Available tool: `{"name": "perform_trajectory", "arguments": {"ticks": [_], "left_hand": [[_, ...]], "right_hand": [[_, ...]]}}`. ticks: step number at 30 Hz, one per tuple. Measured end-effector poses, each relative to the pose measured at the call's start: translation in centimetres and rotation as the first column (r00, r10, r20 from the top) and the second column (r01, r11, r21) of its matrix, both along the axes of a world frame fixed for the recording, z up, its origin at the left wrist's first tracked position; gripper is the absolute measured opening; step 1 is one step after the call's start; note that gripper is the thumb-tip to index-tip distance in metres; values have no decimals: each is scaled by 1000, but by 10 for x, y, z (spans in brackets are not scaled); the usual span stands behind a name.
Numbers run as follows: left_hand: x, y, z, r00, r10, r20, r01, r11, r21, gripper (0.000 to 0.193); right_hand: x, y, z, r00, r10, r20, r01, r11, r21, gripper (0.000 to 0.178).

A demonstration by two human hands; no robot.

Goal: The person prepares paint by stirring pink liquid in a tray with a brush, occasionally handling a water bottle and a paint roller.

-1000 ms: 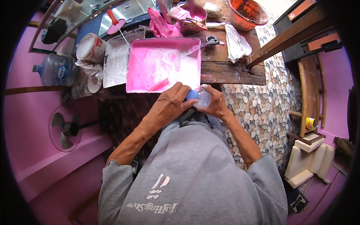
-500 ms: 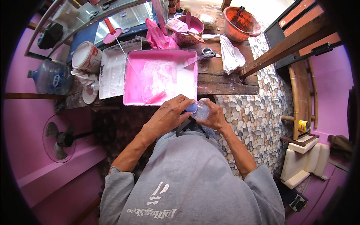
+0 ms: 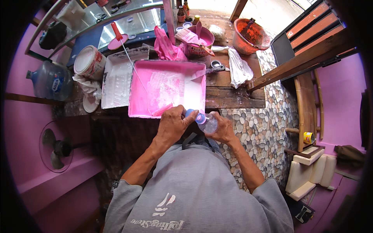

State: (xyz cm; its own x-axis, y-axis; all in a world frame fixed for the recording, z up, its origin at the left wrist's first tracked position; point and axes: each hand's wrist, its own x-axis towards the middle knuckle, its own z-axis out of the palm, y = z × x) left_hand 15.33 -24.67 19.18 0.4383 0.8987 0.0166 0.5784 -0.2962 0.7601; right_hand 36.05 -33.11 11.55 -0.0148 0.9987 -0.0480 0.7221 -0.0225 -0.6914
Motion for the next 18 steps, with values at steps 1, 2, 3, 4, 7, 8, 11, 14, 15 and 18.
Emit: {"name": "perform_trajectory", "arguments": {"ticks": [1, 2, 3, 4, 7, 8, 11, 14, 15, 18], "left_hand": [[-3, 3, 5, 998, 43, 53, -40, 997, -60, 43], [-7, 5, 7, 991, 92, 100, -80, 990, -118, 41], [-13, 7, 2, 983, 117, 143, -101, 988, -116, 37], [-19, 8, -2, 972, 140, 187, -121, 986, -113, 34], [-39, 8, -18, 966, 171, 196, -145, 980, -137, 25], [-45, 6, -23, 958, 210, 197, -177, 969, -175, 25], [-62, -4, -25, 950, 267, 160, -215, 934, -284, 29], [-77, -8, -34, 956, 275, 105, -227, 916, -332, 30], [-79, -10, -37, 954, 281, 109, -231, 913, -335, 30], [-86, -14, -40, 946, 297, 128, -238, 907, -347, 31]], "right_hand": [[1, 0, 2, 999, -23, 24, 24, 999, -45, 70], [1, 2, 4, 998, -43, 48, 47, 995, -86, 69], [2, 4, 5, 997, -52, 58, 59, 990, -126, 68], [3, 7, 4, 996, -61, 69, 72, 984, -164, 68], [8, 17, 0, 989, -98, 109, 118, 973, -198, 66], [8, 20, -1, 984, -117, 131, 143, 967, -209, 66], [8, 27, 3, 971, -119, 206, 178, 939, -295, 72], [9, 34, 6, 956, -113, 270, 209, 908, -362, 76], [9, 36, 6, 948, -104, 301, 218, 901, -375, 78], [10, 40, -1, 938, -79, 338, 217, 894, -392, 80]]}}
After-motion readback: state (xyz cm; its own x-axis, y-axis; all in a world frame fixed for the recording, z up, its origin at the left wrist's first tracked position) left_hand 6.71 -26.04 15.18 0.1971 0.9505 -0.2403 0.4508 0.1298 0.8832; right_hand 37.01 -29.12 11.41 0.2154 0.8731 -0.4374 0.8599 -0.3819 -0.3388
